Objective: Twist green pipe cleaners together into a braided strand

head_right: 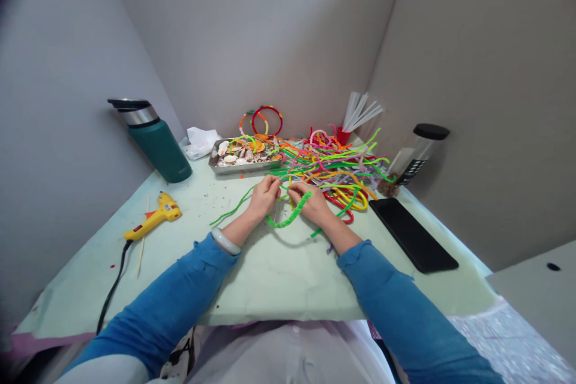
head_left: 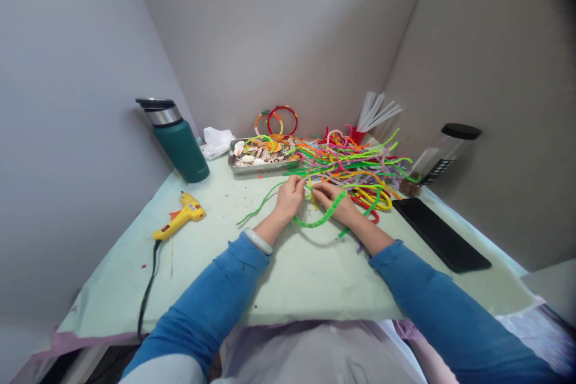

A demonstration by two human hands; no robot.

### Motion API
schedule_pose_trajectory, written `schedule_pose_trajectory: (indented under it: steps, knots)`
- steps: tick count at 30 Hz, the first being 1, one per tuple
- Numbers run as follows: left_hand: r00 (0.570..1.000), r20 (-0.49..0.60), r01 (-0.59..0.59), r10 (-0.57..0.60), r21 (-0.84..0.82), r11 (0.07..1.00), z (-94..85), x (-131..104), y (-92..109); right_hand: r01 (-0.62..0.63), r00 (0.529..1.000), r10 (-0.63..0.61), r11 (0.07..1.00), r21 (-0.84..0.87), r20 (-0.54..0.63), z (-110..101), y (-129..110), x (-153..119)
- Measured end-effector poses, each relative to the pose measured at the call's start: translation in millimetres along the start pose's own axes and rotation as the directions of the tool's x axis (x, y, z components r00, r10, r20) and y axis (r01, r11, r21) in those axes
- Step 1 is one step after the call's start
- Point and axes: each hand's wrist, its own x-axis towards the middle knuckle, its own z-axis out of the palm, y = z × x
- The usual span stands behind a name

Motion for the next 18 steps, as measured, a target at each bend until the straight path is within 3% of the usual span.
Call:
schedule_pose_trajectory:
  steps: [18]
  knots:
    - [0.999,-0.035,-0.020,0.020,0.016,1.000,-0.8,-0.9,1.7,0.014,1.000,-0.012,0.998,0.064,-0.025,4.9,6.5,1.2]
